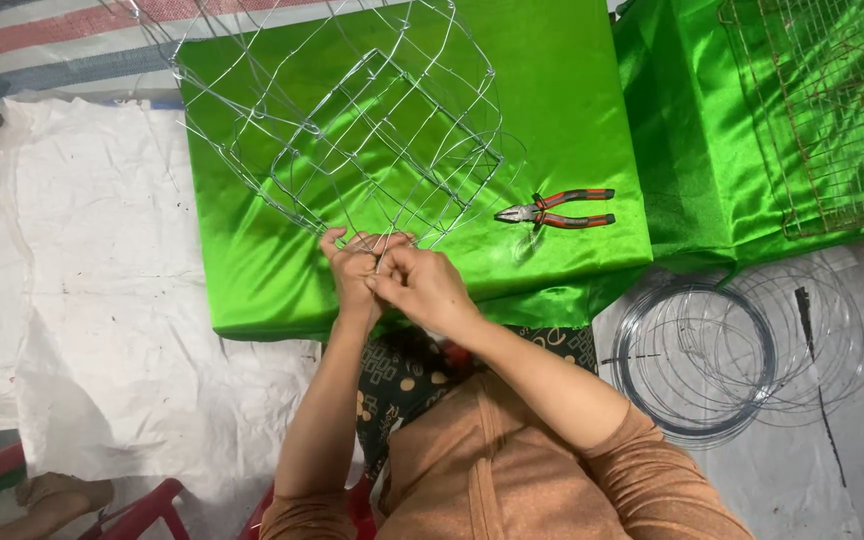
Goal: The person assembles a wire mesh basket frame on a green fabric-covered table, wrapping thin wire by hand around the joints of the wire frame and using pliers to twist and tighten the ties, rotating the frame to reach different edges.
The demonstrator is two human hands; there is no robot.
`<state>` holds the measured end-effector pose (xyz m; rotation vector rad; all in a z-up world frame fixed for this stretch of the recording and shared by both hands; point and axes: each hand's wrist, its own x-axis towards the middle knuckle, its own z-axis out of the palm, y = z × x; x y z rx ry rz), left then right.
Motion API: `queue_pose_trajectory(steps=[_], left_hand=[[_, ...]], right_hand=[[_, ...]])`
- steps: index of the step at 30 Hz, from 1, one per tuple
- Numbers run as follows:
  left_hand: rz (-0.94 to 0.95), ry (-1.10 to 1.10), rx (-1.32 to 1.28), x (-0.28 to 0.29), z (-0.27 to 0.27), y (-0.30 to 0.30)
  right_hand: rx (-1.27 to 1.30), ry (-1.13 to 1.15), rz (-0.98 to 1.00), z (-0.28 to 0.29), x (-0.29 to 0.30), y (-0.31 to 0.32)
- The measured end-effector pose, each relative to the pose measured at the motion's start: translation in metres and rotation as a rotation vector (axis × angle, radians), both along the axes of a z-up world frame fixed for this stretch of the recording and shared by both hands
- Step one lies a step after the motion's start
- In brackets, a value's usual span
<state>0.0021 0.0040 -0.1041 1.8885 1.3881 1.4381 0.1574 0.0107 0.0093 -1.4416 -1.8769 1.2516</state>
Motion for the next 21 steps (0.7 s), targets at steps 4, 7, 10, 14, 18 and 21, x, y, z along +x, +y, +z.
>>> queue_pose_trajectory(steps=[4,7,10,14,18,21], left_hand=[[0.004,0.130,0.014,0.007,0.006,0.008],[0.021,0.136,0.015,0.019,0.032,0.007],[0.046,0.150,-0.017,0.021,0.028,0.009],[0.076,0.144,-0.158,0.009,0.021,0.015],[0.034,0.110,-0.122,0.011,0.031,0.013],[0.030,0.136,-0.125,0.016,0.029,0.016]], right_hand=[[-0.192,0.255,-0.074,-0.029,0.005,-0.009],[-0.247,0.408,-0.062,-0.015,0.013,-0.016],[-0.232,0.333,0.057,0.002,0.025,-0.012],[0.132,0.178,-0.247,-0.014,0.053,-0.004],[0.316,0.575,-0.637,-0.004,0.099,0.054],[0.117,0.767,-0.586,-0.021,0.117,0.088]])
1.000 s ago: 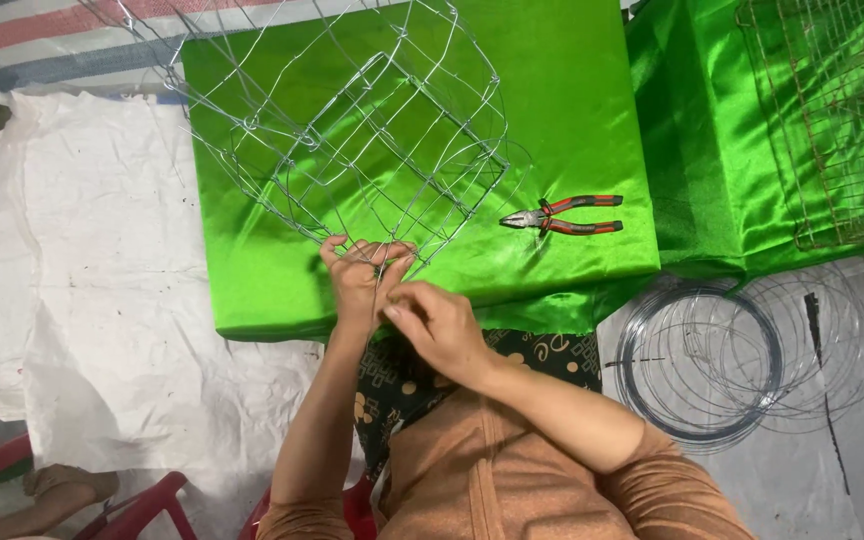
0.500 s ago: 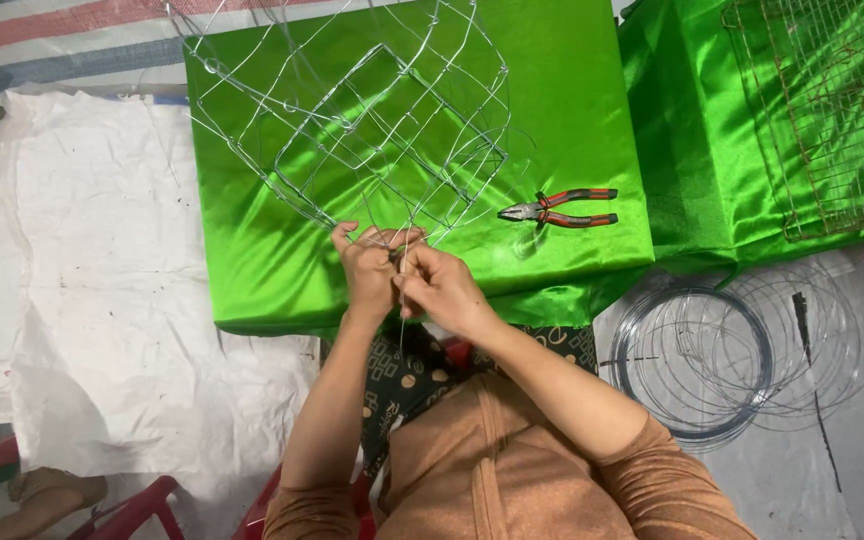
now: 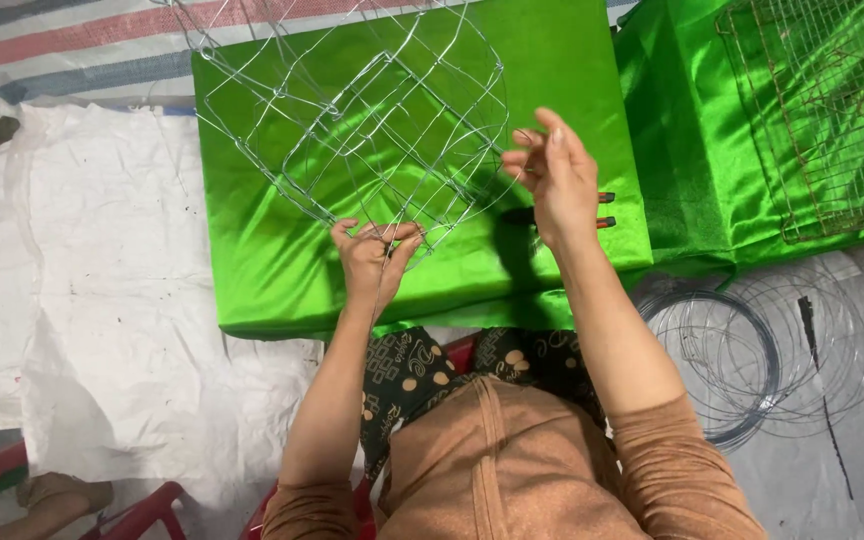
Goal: The person assembles a wire mesh basket frame on a green fabric-covered table, wrapping thin wire by hand around the joints of the wire frame and using pliers to twist and tighten the ties, rotating the frame to reach different edges.
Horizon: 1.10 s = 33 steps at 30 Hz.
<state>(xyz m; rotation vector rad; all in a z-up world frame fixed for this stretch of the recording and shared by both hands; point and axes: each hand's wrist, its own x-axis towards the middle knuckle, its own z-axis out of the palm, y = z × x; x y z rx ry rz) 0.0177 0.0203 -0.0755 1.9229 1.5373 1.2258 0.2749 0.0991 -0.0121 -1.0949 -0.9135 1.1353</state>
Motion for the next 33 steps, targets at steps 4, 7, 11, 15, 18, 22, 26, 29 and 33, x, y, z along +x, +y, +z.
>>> queue_pose_trajectory(steps=[4,7,11,15,18,22,26,29,33], left_hand=[[0.010,-0.071,-0.030,-0.001,-0.001,0.001],[-0.022,-0.079,-0.001,-0.003,0.000,0.001],[-0.060,-0.132,0.009,0.005,0.008,0.000],[-0.064,-0.157,0.028,0.003,0.021,0.004],[-0.027,-0.202,0.063,-0.001,0.022,0.006],[-0.039,-0.209,0.055,-0.005,0.018,0.009],[-0.026,-0.214,0.053,-0.003,0.014,0.010],[-0.015,-0.204,0.077,-0.003,0.009,0.011],[-0.007,-0.220,0.070,0.001,0.015,0.009]], right_hand=[[-0.116,-0.025,0.171,-0.010,-0.001,0.011],[-0.260,-0.224,0.343,0.003,-0.009,0.004],[-0.351,-0.641,0.693,0.024,-0.018,0.009],[-0.270,-0.917,0.857,0.039,-0.040,0.021],[-0.210,-0.894,0.876,0.039,-0.043,0.023],[-0.266,-0.241,0.507,0.021,-0.024,0.008],[-0.195,0.149,0.064,-0.010,-0.012,-0.037],[-0.101,0.173,0.025,-0.050,-0.019,-0.067],[-0.070,0.228,0.012,-0.049,-0.026,-0.057]])
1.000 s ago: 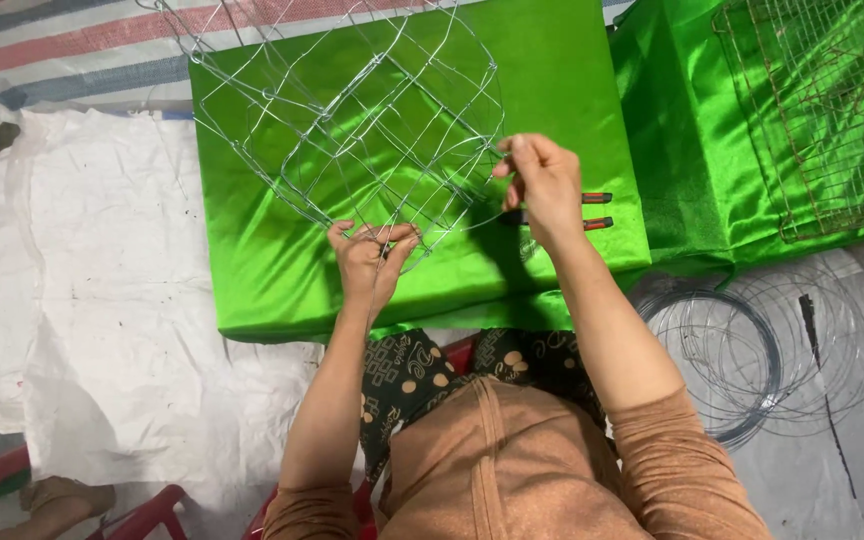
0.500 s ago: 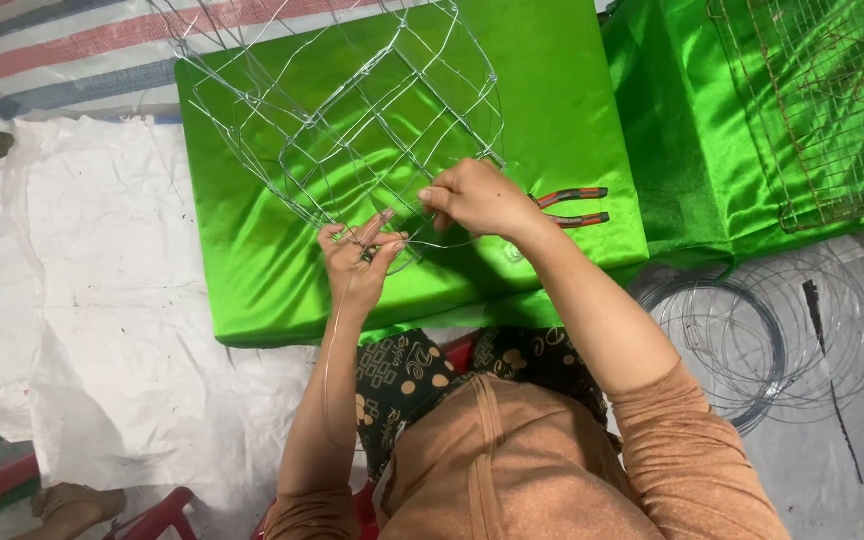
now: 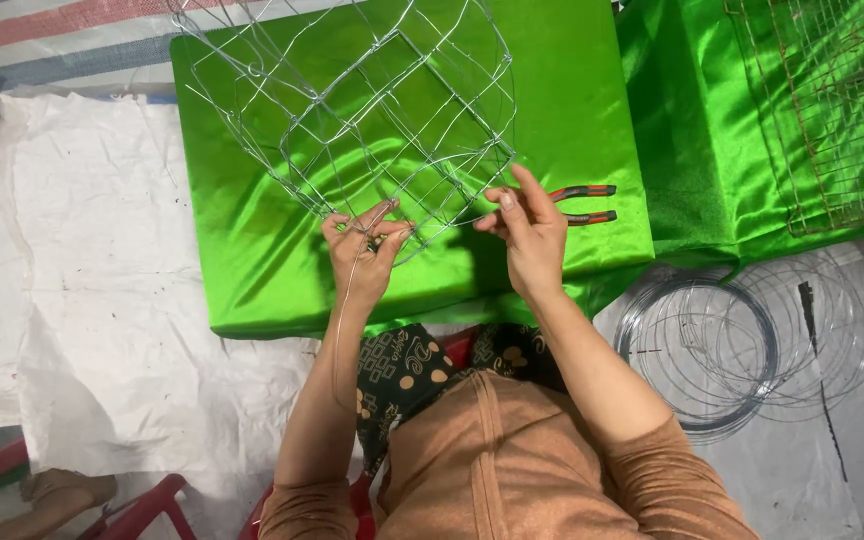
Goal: The person assembles a wire mesh basket frame on a green fabric-covered table, wrapping thin wire by hand around the joints of the wire frame and using pliers to twist and tighten the ties, rotating the frame to reach different edges.
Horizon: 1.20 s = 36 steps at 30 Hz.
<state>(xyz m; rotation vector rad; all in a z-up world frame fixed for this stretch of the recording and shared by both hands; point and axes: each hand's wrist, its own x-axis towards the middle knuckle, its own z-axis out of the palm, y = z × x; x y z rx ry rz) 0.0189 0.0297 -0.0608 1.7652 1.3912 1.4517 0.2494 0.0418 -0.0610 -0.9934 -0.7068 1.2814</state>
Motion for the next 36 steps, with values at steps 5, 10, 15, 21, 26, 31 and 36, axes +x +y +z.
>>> queue_pose_trajectory(steps=[5,10,15,21,26,31,36], left_hand=[[-0.006,0.049,-0.005,-0.001,-0.001,-0.002],[0.015,0.006,-0.050,0.003,-0.008,-0.005],[-0.001,0.000,-0.047,0.006,0.012,-0.001],[-0.002,0.017,-0.058,-0.010,-0.006,0.000],[-0.017,-0.004,-0.045,-0.009,-0.003,0.004],[-0.017,-0.026,-0.043,-0.008,-0.008,0.004],[-0.033,-0.065,-0.053,-0.004,-0.007,0.004]], right_hand=[[0.160,-0.414,0.083,-0.012,0.001,0.015],[0.110,-0.490,0.366,0.015,0.012,0.019],[0.155,-0.676,0.680,0.030,0.004,0.043],[0.490,-0.937,0.578,0.024,-0.020,0.059],[0.446,-1.268,0.460,0.058,-0.008,0.032],[0.494,-1.190,0.090,0.020,0.011,-0.017],[0.361,-0.691,0.059,-0.025,0.002,-0.027]])
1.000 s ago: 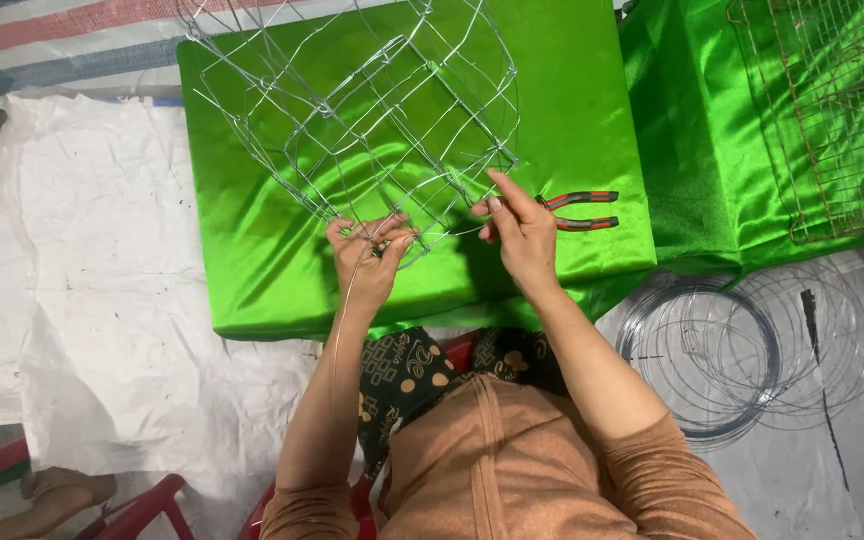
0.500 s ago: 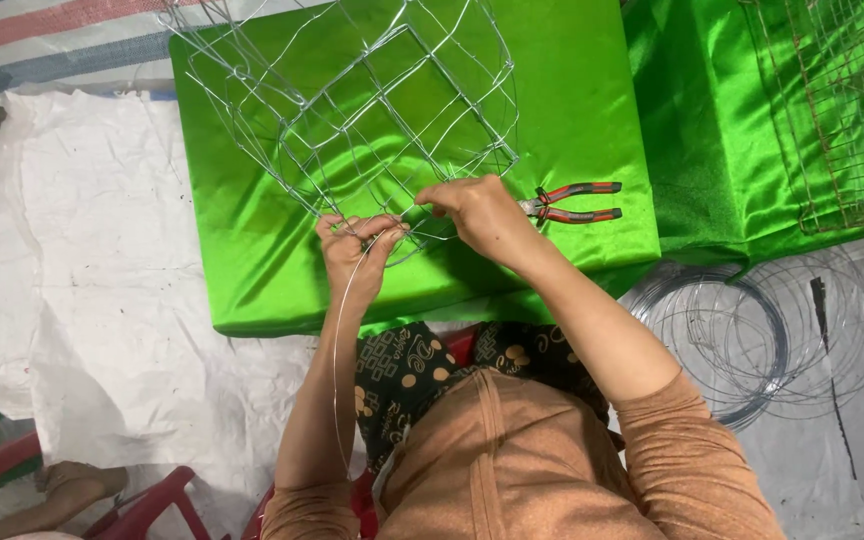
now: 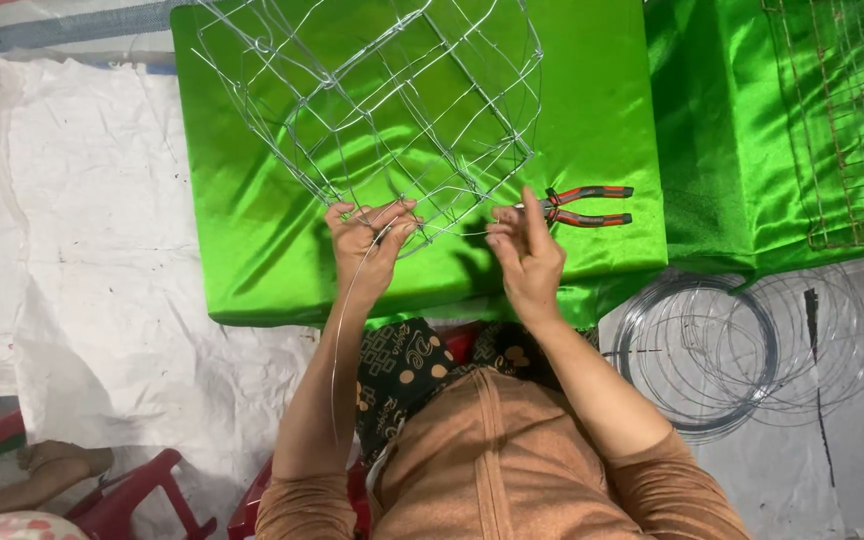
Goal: The person assembles a wire mesh basket frame on a green fabric-covered table, wrapping thin wire by hand around the joints of the wire frame and using pliers to twist and tighten the ties, rotating the frame to reach different edges.
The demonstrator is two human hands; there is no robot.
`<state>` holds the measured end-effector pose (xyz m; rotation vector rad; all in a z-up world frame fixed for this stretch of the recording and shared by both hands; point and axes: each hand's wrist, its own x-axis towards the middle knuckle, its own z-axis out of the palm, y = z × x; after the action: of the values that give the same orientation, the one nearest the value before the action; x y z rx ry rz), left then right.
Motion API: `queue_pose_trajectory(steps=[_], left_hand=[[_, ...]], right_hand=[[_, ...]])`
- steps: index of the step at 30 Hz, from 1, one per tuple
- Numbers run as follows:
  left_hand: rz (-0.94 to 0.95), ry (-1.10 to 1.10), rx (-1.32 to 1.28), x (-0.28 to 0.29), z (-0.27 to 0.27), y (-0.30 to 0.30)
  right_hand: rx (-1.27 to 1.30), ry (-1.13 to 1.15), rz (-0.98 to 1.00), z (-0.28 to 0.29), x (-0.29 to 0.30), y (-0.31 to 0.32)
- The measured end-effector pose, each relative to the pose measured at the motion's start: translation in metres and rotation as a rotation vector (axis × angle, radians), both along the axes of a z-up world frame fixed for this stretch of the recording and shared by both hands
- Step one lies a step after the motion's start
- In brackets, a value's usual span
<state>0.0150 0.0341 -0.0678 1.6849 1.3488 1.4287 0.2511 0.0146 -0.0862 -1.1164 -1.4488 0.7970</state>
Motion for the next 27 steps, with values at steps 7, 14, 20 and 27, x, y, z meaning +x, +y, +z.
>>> queue_pose_trajectory(steps=[7,14,20,27], left_hand=[[0.009,0.008,-0.009,0.005,0.009,0.002],[0.007,-0.004,-0.038,0.009,0.015,-0.003],[0.000,-0.004,-0.061,0.014,0.016,-0.006],[-0.043,0.094,-0.079,0.008,0.023,-0.001]], right_hand=[[-0.104,0.316,0.120,-0.028,-0.024,0.014],[-0.429,0.845,0.048,-0.039,-0.052,0.001],[-0.688,1.040,0.232,-0.054,-0.052,-0.001],[-0.572,0.875,0.296,-0.051,-0.049,0.003]])
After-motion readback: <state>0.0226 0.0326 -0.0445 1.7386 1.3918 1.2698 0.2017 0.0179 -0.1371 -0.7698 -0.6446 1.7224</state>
